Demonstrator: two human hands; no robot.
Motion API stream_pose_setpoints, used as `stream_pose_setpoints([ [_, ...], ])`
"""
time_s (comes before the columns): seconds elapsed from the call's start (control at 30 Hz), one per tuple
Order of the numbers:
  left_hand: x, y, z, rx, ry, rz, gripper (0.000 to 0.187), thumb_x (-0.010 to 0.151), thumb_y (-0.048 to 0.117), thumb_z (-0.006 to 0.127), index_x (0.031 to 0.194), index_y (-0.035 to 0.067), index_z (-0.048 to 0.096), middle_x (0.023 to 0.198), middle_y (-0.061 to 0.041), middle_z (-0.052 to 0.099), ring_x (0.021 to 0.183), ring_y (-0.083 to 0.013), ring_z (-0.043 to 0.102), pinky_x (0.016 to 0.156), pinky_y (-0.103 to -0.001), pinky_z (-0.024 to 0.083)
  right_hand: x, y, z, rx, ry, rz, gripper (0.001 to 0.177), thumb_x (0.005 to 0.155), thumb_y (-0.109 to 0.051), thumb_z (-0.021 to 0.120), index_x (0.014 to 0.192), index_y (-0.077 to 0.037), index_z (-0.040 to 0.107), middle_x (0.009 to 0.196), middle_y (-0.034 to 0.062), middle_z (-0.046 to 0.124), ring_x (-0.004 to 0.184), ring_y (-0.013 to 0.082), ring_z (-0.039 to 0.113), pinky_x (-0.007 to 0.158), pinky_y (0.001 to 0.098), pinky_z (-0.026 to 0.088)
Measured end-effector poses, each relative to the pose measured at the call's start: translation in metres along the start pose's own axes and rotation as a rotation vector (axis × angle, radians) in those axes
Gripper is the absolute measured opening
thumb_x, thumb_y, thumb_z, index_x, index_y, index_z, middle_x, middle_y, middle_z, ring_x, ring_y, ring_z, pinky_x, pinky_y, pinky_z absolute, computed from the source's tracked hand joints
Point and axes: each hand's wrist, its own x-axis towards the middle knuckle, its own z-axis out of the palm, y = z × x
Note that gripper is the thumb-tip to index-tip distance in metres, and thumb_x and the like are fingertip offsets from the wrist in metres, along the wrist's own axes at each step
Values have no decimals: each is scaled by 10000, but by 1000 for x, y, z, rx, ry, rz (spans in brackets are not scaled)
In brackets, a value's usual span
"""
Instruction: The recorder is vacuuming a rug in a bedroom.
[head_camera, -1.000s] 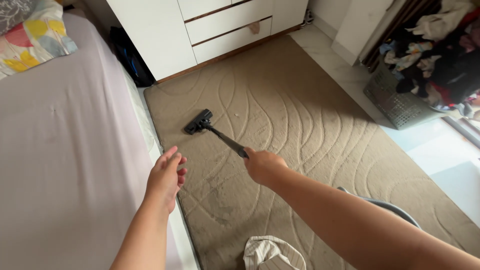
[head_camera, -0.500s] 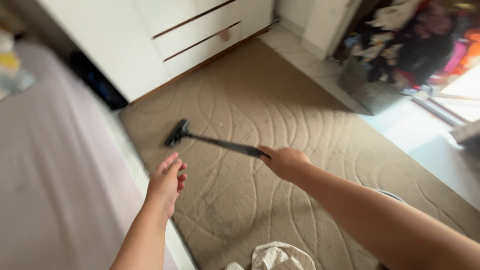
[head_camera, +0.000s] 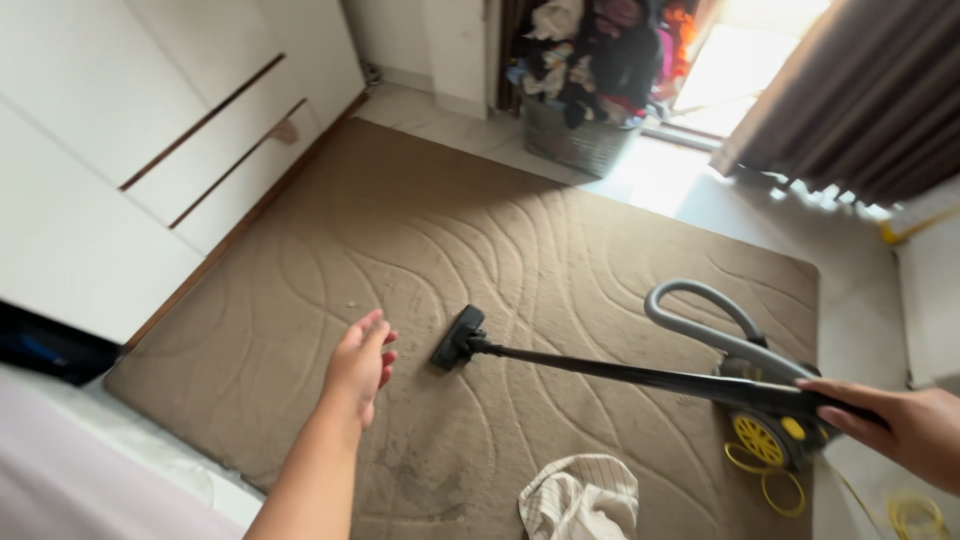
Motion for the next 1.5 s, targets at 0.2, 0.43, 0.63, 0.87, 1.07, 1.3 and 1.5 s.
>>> stream_pose_setpoints([
  [0.2, -10, -2, 42, 77, -94, -48, 457, 987, 284, 580, 1441, 240, 555, 1093, 16, 677, 791, -79, 568, 642, -221, 479, -91, -116, -27, -74, -175, 226, 511, 975, -613, 543, 1479, -538, 579, 740, 61, 705, 558, 164, 704, 583, 333, 594],
  [0.43, 0, -30, 76, 114, -161, -39, 468, 991, 254, 582, 1456, 211, 547, 1067, -14, 668, 767, -77, 543, 629, -221, 469, -63, -244, 0, 44, -187, -11, 584, 932, -637, 469, 1488, -461, 445, 948, 105, 776, 927, 291, 740, 833, 465, 586],
  [0.63, -40, -18, 117, 360, -229, -177, 542, 1041, 263, 501, 1559, 181, 366, 1155, -50, 690, 812, -108, 560, 715, -245, 546, -17, -350, -16, 132, -269, -44, 505, 1020, -567, 408, 1490, -391, 455, 1042, 64, 728, 885, 199, 729, 724, 418, 591],
  [0.87, -7, -48, 138, 270, -244, -252, 586, 1029, 300, 483, 1581, 186, 323, 1304, -36, 656, 998, -154, 635, 842, -314, 547, 60, -424, -23, 139, -164, -155, 454, 1046, -517, 406, 1452, -332, 493, 1015, 87, 730, 938, 271, 722, 755, 452, 581],
  [1.07, -12, -39, 120, 298, -207, -260, 626, 1010, 332, 521, 1589, 206, 319, 1357, -24, 643, 1097, -177, 637, 880, -316, 540, 80, -384, -47, 29, -131, -190, 485, 1056, -543, 360, 1487, -349, 469, 998, 102, 753, 877, 271, 755, 668, 432, 591],
  [1.3, 16, -35, 105, 230, -200, -232, 609, 1020, 332, 501, 1588, 203, 323, 1409, -8, 617, 1206, -191, 614, 988, -353, 503, 51, -207, -52, -248, -80, -30, 550, 989, -661, 349, 1512, -502, 412, 955, 36, 771, 825, 188, 773, 636, 362, 610],
  [1.5, 22, -22, 144, 250, -323, -219, 610, 1018, 342, 512, 1583, 203, 329, 1424, -21, 609, 1210, -203, 605, 1009, -373, 491, -45, -75, -58, -224, -50, 291, 587, 911, -701, 419, 1472, -533, 469, 892, 77, 810, 848, 295, 794, 726, 461, 635],
])
